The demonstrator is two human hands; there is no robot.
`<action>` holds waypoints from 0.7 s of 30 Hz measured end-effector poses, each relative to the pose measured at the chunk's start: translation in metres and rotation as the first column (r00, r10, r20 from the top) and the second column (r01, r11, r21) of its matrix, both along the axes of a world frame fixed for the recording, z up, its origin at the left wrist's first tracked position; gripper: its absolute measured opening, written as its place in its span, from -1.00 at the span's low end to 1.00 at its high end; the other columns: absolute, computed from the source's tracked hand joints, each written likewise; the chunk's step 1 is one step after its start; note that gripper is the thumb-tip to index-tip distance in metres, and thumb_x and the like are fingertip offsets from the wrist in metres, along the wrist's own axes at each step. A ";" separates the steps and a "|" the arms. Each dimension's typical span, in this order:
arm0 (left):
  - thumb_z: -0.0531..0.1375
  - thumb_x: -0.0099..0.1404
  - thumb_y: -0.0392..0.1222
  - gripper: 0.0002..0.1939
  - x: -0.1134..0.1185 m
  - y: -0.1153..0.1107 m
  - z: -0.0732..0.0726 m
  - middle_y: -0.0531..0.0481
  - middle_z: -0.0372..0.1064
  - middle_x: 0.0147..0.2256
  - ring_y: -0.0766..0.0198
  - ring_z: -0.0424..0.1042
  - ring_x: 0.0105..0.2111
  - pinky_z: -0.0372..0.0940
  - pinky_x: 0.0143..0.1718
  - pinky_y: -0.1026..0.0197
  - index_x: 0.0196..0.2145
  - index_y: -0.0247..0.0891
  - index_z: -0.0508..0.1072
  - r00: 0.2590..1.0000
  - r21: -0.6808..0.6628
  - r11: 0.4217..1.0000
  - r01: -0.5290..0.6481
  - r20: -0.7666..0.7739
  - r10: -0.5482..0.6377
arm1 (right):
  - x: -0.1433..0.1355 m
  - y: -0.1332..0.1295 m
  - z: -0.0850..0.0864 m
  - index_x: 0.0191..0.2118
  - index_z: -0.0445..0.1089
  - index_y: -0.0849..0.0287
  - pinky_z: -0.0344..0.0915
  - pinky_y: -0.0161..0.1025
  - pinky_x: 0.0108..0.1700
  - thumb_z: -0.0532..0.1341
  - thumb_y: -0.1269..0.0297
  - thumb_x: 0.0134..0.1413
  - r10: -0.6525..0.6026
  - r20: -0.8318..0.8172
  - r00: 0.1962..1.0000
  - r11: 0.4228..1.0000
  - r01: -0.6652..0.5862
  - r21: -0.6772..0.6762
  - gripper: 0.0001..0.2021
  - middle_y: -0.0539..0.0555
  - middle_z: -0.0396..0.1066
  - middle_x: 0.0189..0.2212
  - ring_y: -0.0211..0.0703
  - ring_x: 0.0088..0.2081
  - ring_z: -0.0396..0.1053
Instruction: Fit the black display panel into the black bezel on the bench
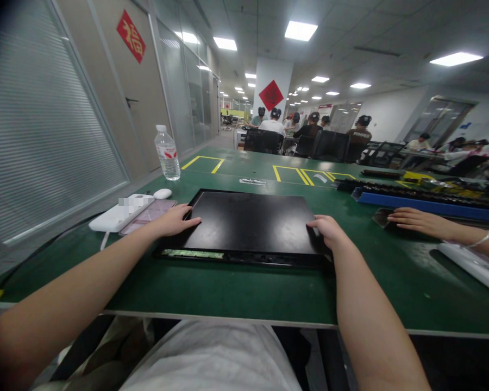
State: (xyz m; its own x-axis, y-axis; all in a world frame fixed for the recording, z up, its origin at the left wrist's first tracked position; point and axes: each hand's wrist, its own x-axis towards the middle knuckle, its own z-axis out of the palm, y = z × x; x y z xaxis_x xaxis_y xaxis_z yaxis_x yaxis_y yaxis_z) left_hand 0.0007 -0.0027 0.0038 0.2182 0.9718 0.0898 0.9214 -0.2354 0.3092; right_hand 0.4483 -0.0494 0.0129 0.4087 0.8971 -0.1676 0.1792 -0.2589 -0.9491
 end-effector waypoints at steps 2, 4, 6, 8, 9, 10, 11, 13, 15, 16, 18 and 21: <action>0.12 0.23 0.25 -0.35 0.000 0.000 0.000 -0.39 0.41 0.14 -0.28 0.37 0.16 0.24 0.18 -0.06 0.02 -0.34 0.53 1.000 0.001 1.000 -0.007 0.010 0.007 | -0.001 0.000 0.001 -0.23 0.60 0.15 0.36 -0.18 -0.45 0.30 0.57 -0.15 -0.002 -0.035 0.999 0.999 0.000 -0.047 -0.69 0.08 0.51 -0.56 -0.02 -0.51 0.46; 0.11 0.24 0.25 -0.34 -0.001 0.000 0.000 -0.36 0.41 0.15 -0.25 0.38 0.16 0.25 0.17 -0.04 0.04 -0.32 0.53 1.000 -0.006 1.000 -0.011 0.005 0.011 | -0.002 0.000 0.003 -0.19 0.60 0.16 0.37 -0.17 -0.44 0.27 0.58 -0.14 -0.001 -0.068 0.998 0.997 -0.004 -0.075 -0.65 0.08 0.52 -0.55 -0.02 -0.50 0.47; 0.10 0.24 0.25 -0.33 -0.001 0.000 0.000 -0.37 0.40 0.16 -0.24 0.38 0.16 0.26 0.17 -0.03 0.07 -0.34 0.51 1.000 -0.016 1.000 -0.011 -0.004 0.011 | -0.003 -0.001 0.004 -0.17 0.60 0.17 0.38 -0.17 -0.44 0.25 0.60 -0.14 0.003 -0.081 0.997 0.997 -0.009 -0.077 -0.63 0.09 0.52 -0.54 -0.03 -0.51 0.46; 0.10 0.23 0.24 -0.33 -0.001 0.000 -0.001 -0.38 0.41 0.16 -0.24 0.39 0.15 0.26 0.16 -0.03 0.07 -0.34 0.51 1.000 -0.015 1.000 -0.011 0.001 0.011 | -0.004 -0.001 0.004 -0.16 0.59 0.18 0.38 -0.18 -0.44 0.25 0.60 -0.13 -0.001 -0.076 0.997 0.997 -0.005 -0.078 -0.62 0.09 0.52 -0.54 -0.04 -0.51 0.46; 0.11 0.22 0.24 -0.33 -0.001 0.001 -0.001 -0.37 0.42 0.15 -0.24 0.39 0.15 0.26 0.16 -0.04 0.07 -0.33 0.52 1.000 -0.010 1.000 -0.012 0.011 0.012 | -0.005 -0.001 0.004 -0.16 0.59 0.18 0.38 -0.18 -0.44 0.25 0.60 -0.13 -0.004 -0.071 0.997 0.997 -0.001 -0.078 -0.62 0.09 0.52 -0.54 -0.04 -0.51 0.46; 0.12 0.21 0.23 -0.34 -0.002 0.001 -0.002 -0.36 0.43 0.14 -0.24 0.39 0.14 0.26 0.16 -0.04 0.06 -0.32 0.52 1.000 -0.004 1.000 -0.013 0.025 0.013 | -0.005 -0.001 0.004 -0.15 0.59 0.18 0.38 -0.18 -0.44 0.25 0.60 -0.13 -0.007 -0.066 0.998 0.997 0.001 -0.080 -0.62 0.08 0.52 -0.55 -0.03 -0.51 0.46; 0.14 0.20 0.23 -0.35 -0.002 0.001 -0.002 -0.34 0.44 0.14 -0.24 0.39 0.14 0.26 0.16 -0.04 0.05 -0.30 0.53 0.999 0.001 1.000 -0.014 0.040 0.014 | -0.006 -0.001 0.003 -0.14 0.59 0.18 0.38 -0.17 -0.44 0.25 0.60 -0.13 -0.011 -0.060 0.998 0.996 0.006 -0.084 -0.62 0.08 0.52 -0.55 -0.03 -0.50 0.47; 0.14 0.20 0.23 -0.35 -0.002 0.002 -0.003 -0.33 0.44 0.13 -0.24 0.40 0.14 0.26 0.16 -0.05 0.05 -0.29 0.53 0.999 0.003 1.000 -0.016 0.052 0.016 | -0.006 -0.001 0.003 -0.13 0.58 0.18 0.37 -0.17 -0.45 0.25 0.60 -0.13 -0.017 -0.052 0.999 0.995 0.012 -0.096 -0.61 0.09 0.52 -0.54 -0.03 -0.50 0.47; 0.13 0.21 0.24 -0.34 -0.002 0.001 -0.002 -0.35 0.43 0.14 -0.23 0.40 0.14 0.26 0.16 -0.04 0.06 -0.30 0.53 0.999 -0.003 1.000 -0.014 0.034 0.015 | -0.006 -0.001 0.003 -0.13 0.58 0.17 0.38 -0.17 -0.45 0.26 0.59 -0.12 -0.014 -0.047 0.999 0.994 0.009 -0.105 -0.61 0.09 0.52 -0.53 -0.03 -0.50 0.47; 0.12 0.22 0.25 -0.33 -0.002 0.001 -0.002 -0.36 0.42 0.15 -0.23 0.39 0.15 0.25 0.17 -0.03 0.06 -0.32 0.52 1.000 -0.006 1.000 -0.012 0.017 0.012 | -0.006 -0.001 0.003 -0.13 0.58 0.16 0.38 -0.17 -0.44 0.27 0.58 -0.12 -0.012 -0.045 0.999 0.994 0.007 -0.108 -0.62 0.09 0.53 -0.52 -0.03 -0.49 0.47; 0.09 0.24 0.25 -0.31 -0.001 0.000 -0.001 -0.40 0.40 0.16 -0.24 0.38 0.16 0.25 0.18 -0.04 0.08 -0.36 0.51 1.000 -0.011 1.000 -0.005 -0.010 0.005 | -0.005 0.000 0.003 -0.11 0.57 0.16 0.37 -0.17 -0.44 0.29 0.55 -0.11 -0.013 -0.050 0.999 0.994 0.007 -0.113 -0.63 0.09 0.53 -0.51 -0.04 -0.49 0.47; 0.09 0.25 0.24 -0.32 -0.001 0.000 0.000 -0.38 0.40 0.16 -0.24 0.38 0.16 0.24 0.18 -0.04 0.09 -0.34 0.51 1.000 -0.008 1.000 0.002 -0.008 -0.002 | -0.001 0.001 0.001 -0.02 0.53 0.20 0.36 -0.19 -0.45 0.29 0.55 -0.09 -0.029 -0.083 0.996 0.993 0.020 -0.117 -0.56 0.08 0.53 -0.49 -0.06 -0.50 0.47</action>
